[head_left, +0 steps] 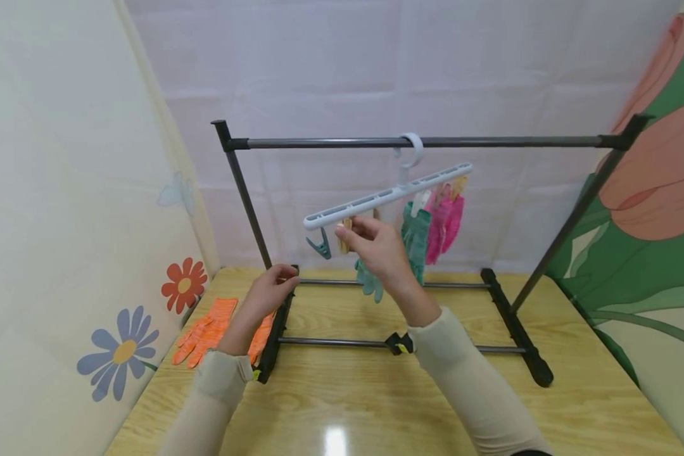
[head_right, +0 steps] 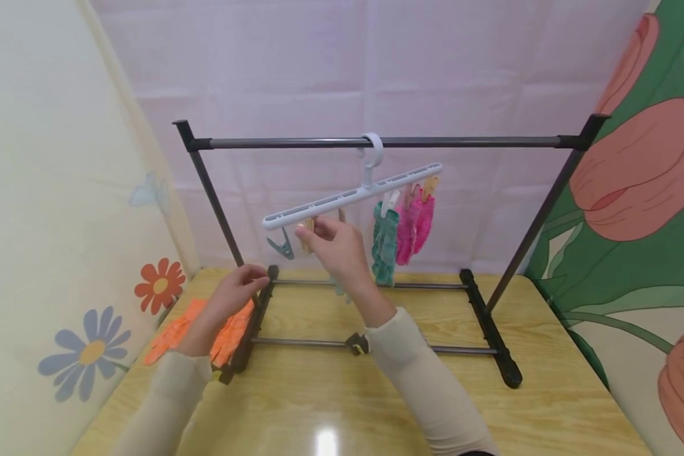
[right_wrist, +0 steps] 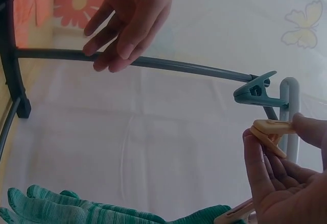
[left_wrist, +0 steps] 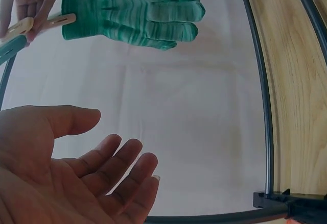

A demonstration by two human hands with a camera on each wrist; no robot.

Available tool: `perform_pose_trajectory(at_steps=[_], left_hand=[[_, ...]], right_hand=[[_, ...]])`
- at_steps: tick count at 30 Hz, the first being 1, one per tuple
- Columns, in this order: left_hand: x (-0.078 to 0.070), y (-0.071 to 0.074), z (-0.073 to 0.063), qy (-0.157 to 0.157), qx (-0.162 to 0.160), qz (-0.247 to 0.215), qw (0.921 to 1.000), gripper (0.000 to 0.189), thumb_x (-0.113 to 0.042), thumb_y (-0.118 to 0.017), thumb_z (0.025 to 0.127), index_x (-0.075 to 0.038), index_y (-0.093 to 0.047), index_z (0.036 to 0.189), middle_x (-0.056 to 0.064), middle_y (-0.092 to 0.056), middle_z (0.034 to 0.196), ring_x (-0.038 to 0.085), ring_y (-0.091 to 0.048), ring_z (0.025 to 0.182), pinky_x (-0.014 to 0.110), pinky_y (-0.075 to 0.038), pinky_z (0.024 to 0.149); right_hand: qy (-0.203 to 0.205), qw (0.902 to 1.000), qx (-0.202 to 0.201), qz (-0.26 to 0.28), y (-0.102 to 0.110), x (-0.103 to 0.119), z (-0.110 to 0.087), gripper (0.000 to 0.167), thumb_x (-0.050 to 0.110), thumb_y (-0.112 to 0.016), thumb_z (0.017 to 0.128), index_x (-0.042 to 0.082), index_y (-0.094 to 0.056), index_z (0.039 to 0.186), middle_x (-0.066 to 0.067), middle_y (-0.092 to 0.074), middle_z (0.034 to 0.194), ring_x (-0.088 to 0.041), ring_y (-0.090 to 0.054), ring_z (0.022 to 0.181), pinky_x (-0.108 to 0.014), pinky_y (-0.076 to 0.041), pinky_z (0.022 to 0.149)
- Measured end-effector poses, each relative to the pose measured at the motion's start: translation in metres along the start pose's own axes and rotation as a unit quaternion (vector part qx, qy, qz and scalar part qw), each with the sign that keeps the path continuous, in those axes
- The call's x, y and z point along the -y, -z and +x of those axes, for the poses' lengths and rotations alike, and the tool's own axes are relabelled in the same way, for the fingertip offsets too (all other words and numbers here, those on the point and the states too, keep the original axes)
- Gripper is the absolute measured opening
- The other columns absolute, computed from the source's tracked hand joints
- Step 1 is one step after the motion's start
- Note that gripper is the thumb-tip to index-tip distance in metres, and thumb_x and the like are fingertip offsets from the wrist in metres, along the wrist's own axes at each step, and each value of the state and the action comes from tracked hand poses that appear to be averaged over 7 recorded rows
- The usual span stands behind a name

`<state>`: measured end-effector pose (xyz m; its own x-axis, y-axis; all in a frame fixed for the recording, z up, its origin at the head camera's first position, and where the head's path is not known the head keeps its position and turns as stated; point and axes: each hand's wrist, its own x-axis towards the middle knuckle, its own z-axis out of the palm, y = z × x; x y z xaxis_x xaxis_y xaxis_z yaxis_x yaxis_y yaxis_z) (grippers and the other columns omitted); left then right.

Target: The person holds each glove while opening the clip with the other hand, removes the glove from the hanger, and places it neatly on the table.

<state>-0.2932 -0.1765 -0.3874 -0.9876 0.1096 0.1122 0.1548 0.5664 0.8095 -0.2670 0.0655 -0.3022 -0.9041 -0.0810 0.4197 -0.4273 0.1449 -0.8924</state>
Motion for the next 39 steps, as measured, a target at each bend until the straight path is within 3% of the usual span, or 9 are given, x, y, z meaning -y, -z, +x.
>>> perform_pose_trajectory(at_steps=[15,26,39], left_hand=[[-0.002,-0.025,0.009,-0.052,0.008,-0.037,0.9979,0.039,-0.030,-0.061,0.102,-0.008,-0.060,0.134,0.015,-0.063,0.134,0.031,-0.060,0.121,0.052,-0.050,0.098],[-0.014,-0.029,0.016,-0.072,0.016,-0.056,0.9957,0.036,-0.029,-0.061,0.102,-0.010,-0.060,0.133,0.010,-0.062,0.136,0.029,-0.058,0.125,0.051,-0.050,0.100],[-0.027,-0.037,0.026,-0.108,0.005,-0.063,0.9921,0.034,-0.025,-0.062,0.102,-0.006,-0.060,0.130,0.014,-0.064,0.133,0.031,-0.059,0.124,0.050,-0.050,0.101]], right_hand=[[0.008,0.9998,0.005,-0.015,-0.003,-0.002,-0.002,0.038,0.034,-0.074,0.094,0.008,-0.072,0.122,-0.009,-0.073,0.100,-0.022,-0.068,0.090,-0.036,-0.058,0.082],[0.010,0.9998,0.003,-0.018,-0.002,0.003,-0.001,0.039,0.035,-0.074,0.094,0.008,-0.072,0.122,-0.009,-0.072,0.098,-0.023,-0.067,0.090,-0.036,-0.058,0.082],[0.016,0.9994,-0.005,-0.030,-0.002,0.005,-0.003,0.038,0.034,-0.074,0.094,0.007,-0.073,0.120,-0.009,-0.072,0.096,-0.022,-0.066,0.088,-0.034,-0.057,0.080]])
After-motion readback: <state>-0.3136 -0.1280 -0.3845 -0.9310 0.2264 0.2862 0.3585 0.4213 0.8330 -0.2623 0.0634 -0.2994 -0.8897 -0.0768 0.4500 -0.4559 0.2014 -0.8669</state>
